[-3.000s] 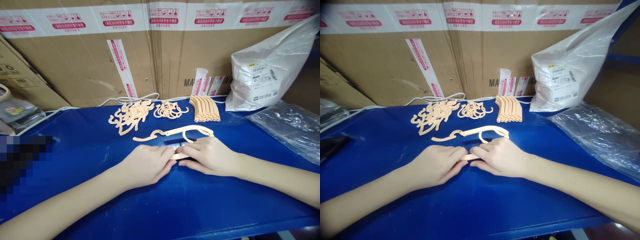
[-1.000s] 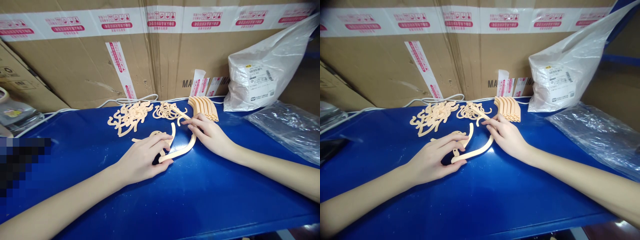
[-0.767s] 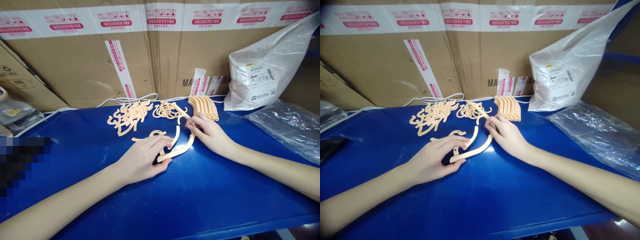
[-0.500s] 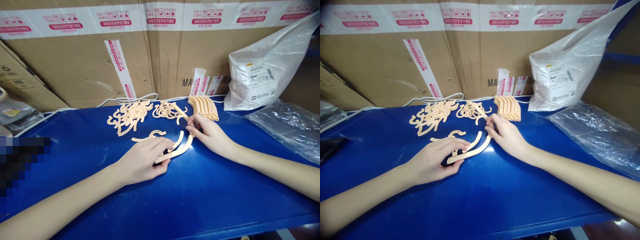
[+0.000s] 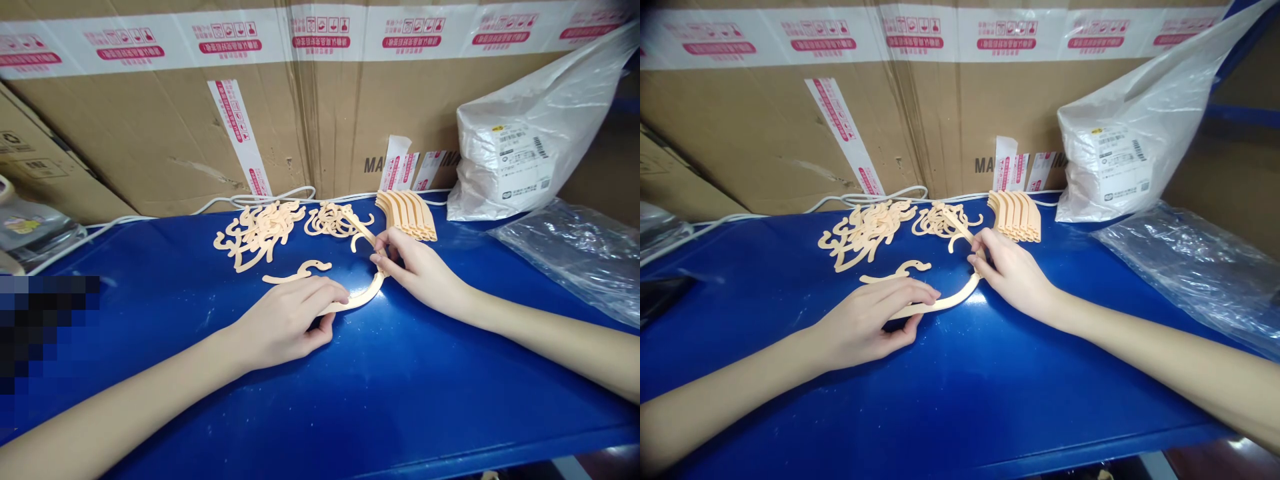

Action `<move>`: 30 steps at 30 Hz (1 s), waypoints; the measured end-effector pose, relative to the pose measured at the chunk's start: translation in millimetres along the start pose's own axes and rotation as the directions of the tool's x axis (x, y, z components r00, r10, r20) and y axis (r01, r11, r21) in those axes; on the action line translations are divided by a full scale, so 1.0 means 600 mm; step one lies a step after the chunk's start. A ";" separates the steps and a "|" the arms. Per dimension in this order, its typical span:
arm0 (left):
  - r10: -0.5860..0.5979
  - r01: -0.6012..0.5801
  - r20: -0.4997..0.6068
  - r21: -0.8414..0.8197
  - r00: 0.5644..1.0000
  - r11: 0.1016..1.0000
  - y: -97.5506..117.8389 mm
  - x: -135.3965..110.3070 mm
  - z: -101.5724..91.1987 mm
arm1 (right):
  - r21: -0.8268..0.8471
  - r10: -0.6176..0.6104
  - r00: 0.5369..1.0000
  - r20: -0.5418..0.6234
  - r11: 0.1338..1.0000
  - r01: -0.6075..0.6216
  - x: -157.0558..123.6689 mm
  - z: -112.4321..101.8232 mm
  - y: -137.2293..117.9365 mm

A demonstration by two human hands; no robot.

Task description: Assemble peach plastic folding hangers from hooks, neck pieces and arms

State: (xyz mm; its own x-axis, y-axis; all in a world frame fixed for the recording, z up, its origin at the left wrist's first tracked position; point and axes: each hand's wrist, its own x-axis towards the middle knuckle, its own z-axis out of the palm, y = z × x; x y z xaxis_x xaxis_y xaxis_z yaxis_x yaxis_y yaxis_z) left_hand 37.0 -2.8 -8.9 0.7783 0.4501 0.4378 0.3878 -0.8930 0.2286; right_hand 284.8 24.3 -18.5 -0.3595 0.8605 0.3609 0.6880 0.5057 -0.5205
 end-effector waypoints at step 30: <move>-0.220 0.237 -0.110 0.173 0.969 0.956 -0.018 0.000 0.000 | 0.072 -0.159 0.979 0.127 0.986 0.151 -0.006 -0.006 -0.013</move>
State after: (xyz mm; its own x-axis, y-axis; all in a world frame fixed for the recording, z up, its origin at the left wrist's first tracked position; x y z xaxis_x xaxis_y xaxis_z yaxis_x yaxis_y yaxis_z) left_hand 32.8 6.6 -11.2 0.6149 0.6335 0.4696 0.6404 -0.7486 0.1714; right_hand 283.0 16.9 -13.3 -0.5414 0.7700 0.3375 0.5790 0.6326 -0.5144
